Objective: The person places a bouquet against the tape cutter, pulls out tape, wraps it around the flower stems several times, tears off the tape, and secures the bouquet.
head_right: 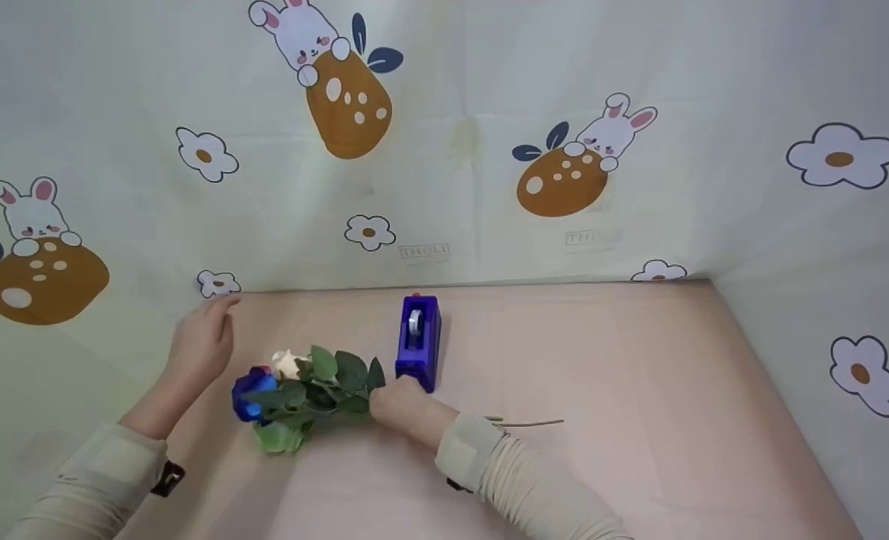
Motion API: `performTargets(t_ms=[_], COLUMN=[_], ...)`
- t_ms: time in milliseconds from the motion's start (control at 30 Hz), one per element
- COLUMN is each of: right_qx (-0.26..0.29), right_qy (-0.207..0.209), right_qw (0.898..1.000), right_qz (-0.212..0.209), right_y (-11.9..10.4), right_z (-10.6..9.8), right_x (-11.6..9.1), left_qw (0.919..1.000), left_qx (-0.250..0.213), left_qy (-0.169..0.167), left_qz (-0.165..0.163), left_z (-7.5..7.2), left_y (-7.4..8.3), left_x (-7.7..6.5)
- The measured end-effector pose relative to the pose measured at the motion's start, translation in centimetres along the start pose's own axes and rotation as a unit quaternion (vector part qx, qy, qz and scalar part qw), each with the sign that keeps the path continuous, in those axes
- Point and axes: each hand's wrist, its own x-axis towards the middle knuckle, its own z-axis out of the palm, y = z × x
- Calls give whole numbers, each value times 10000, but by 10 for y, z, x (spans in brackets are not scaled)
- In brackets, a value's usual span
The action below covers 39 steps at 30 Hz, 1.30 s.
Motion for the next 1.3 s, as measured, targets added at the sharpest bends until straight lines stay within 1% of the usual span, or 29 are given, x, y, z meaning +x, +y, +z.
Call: performTargets(t_ms=[67, 133, 167, 267, 333, 367, 433, 500, 633, 700, 800, 867, 900, 933, 1000, 1067, 1133, 1167, 1200, 1267, 1300], right_qx=[-346, -489, -554, -713, -826, -885, -828, -700, -333, -76, 618, 1212, 1530, 1869, 2382, 2957, 3629, 3877, 4189, 4758, 5066], right_qy=[51, 133, 174, 469, 599, 628, 546, 425, 292, 338, 417, 394, 337, 199, -144, -551, -972, -1085, -1168, -1114, -1003], right_qw=[9994, 9987, 9982, 9961, 9945, 9939, 9950, 9966, 9990, 9994, 9972, 9917, 9873, 9816, 9698, 9515, 9224, 9091, 8910, 8503, 8241], right_qz=[-88, -113, -149, -220, -226, -209, -111, -42, -45, -49, 41, 186, 262, 341, 515, 646, 896, 1072, 1303, 1954, 2329], right_y=[-12, -23, -27, -37, -42, -43, -45, -46, -43, -40, -36, -33, -31, -28, -20, -8, 9, 20, 30, 51, 60], right_z=[5, 9, 11, 19, 24, 26, 32, 36, 43, 45, 44, 40, 38, 35, 27, 18, 9, 5, 3, 1, 3], right_x=[9, 17, 21, 28, 32, 34, 38, 40, 40, 39, 36, 32, 31, 30, 28, 26, 23, 21, 20, 16, 15], left_qw=[9994, 9966, 9944, 9840, 9772, 9752, 9738, 9737, 9717, 9703, 9681, 9672, 9670, 9669, 9667, 9664, 9672, 9683, 9699, 9739, 9761], left_qx=[-27, 21, 95, 362, 472, 493, 501, 543, 676, 716, 776, 778, 761, 752, 720, 681, 626, 566, 467, 231, 85], left_qy=[-114, -502, -586, -656, -691, -715, -854, -1030, -1288, -1384, -1555, -1679, -1730, -1786, -1886, -1985, -2039, -2049, -2043, -2000, -1949], left_qz=[337, 655, 874, 1619, 1952, 2038, 2049, 1959, 1860, 1850, 1804, 1742, 1706, 1663, 1574, 1484, 1381, 1315, 1238, 1045, 962], left_z=[2, 9, 14, 32, 43, 48, 56, 61, 65, 66, 67, 70, 71, 72, 74, 76, 77, 78, 78, 81, 83], left_y=[30, 56, 67, 89, 100, 104, 109, 112, 114, 114, 113, 113, 112, 112, 111, 111, 111, 111, 111, 112, 113], left_x=[1, -3, -6, -14, -18, -19, -19, -19, -19, -19, -19, -19, -19, -19, -19, -19, -19, -18, -17, -15, -13])
